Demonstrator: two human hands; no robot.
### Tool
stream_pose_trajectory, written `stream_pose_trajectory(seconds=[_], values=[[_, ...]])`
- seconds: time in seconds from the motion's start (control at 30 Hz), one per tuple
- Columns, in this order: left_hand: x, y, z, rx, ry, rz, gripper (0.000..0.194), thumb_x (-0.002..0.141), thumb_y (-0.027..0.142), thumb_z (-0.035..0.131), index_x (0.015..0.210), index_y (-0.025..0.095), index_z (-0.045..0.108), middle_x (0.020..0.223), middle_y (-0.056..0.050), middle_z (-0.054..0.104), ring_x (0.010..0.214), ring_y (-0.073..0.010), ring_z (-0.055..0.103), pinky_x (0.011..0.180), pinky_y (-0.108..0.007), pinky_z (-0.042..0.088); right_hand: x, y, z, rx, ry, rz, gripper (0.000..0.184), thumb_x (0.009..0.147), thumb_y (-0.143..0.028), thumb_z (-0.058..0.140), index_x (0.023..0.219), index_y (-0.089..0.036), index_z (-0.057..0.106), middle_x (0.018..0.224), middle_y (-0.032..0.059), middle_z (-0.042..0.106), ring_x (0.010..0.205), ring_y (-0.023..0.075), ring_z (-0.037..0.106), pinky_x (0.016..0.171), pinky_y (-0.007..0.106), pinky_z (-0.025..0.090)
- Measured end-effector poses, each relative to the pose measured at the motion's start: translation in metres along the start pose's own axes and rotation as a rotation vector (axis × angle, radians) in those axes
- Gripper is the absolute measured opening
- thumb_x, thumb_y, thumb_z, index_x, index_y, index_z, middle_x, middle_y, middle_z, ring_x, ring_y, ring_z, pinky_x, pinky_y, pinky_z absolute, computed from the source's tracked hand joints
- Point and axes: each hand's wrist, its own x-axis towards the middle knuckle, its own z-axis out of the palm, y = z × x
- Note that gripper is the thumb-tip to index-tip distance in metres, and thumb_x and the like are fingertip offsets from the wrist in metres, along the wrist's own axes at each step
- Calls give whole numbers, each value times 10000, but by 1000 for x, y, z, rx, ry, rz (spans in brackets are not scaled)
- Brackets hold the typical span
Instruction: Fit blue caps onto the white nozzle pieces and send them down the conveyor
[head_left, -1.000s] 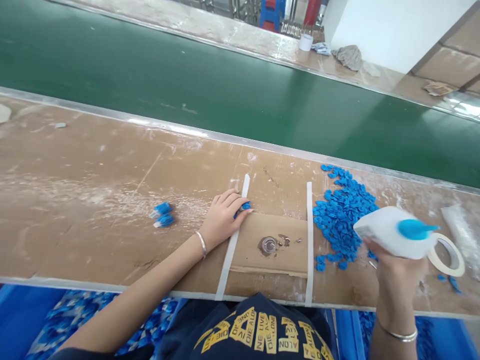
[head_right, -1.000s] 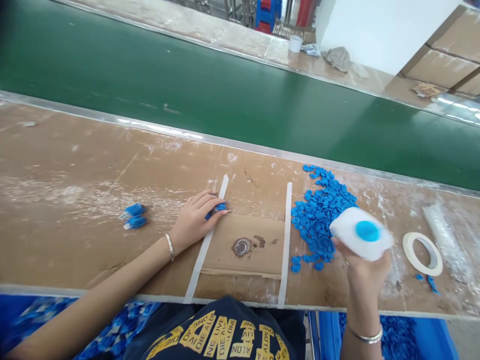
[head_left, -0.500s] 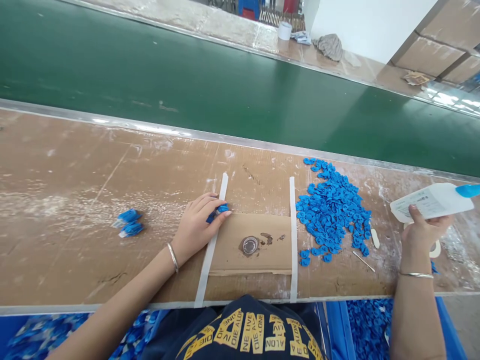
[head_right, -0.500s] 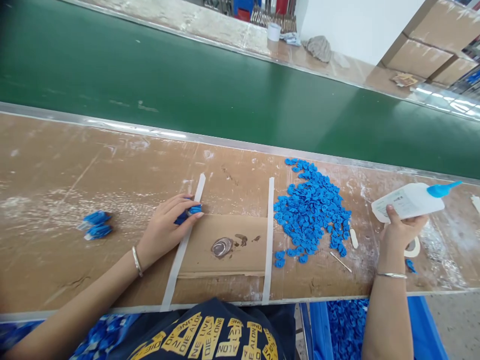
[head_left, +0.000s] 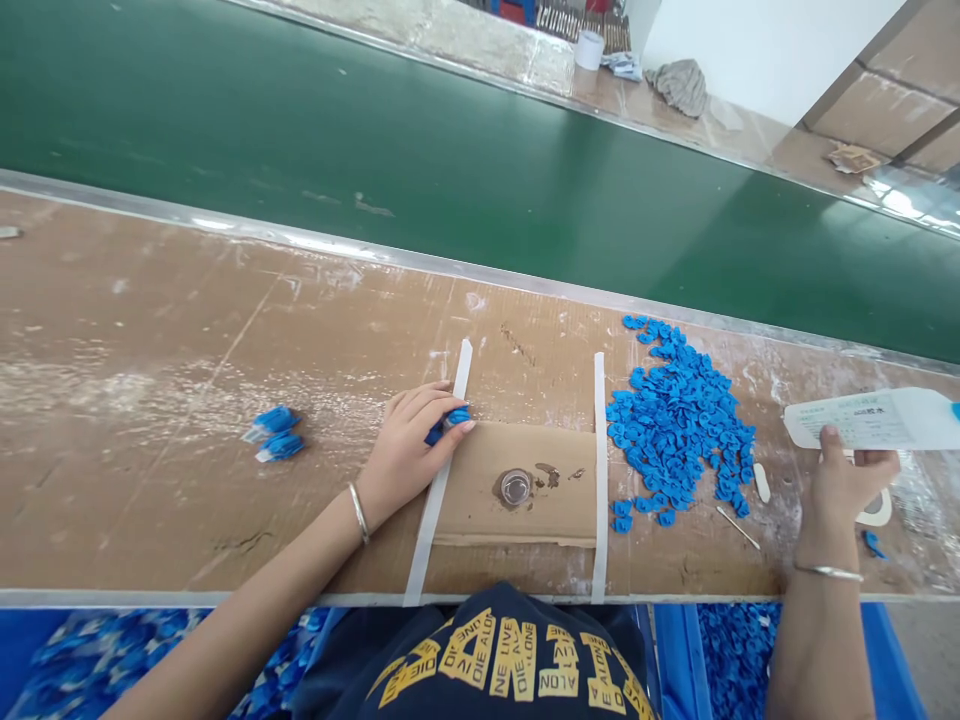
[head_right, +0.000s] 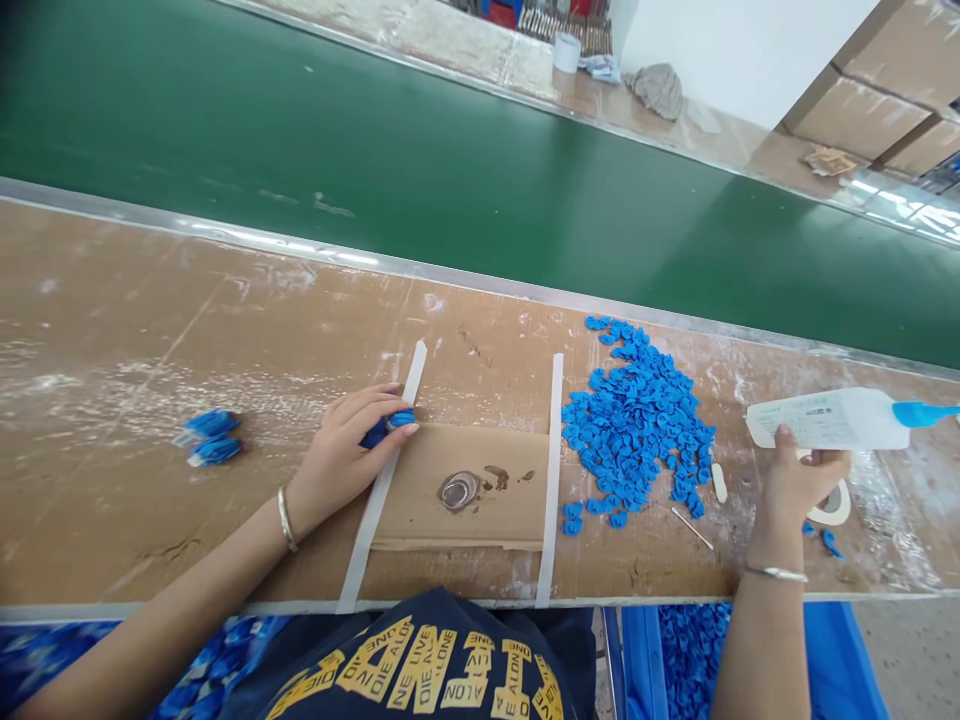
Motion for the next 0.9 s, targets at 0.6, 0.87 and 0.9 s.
stream_pose_trajectory(seconds=[0.6,0.87,0.9], values=[[-4,19,-19,-182,115,-96,146,946,295,561,1017,198,643,1016,-81,727,1022,-236,654,931,-401,512,-156,-206,21,-217,-765,-444,256,976,-202,479,1120,-186,690,1089,141,704,970,259,670,841,453,561],[-7,26,-24,-379,34,-250,200,913,355,583,1017,200,657,909,-43,735,716,-163,653,736,-314,559,-152,-194,0,4,-873,-442,235,946,-211,560,1128,-245,703,1133,91,728,1020,245,693,887,446,575],[-7,28,-24,-443,30,-276,198,899,357,603,1007,201,658,898,-41,735,718,-164,659,733,-312,561,-152,-195,-1,3,-858,-413,225,944,-225,567,1123,-242,704,1134,94,727,1020,247,697,876,444,581]])
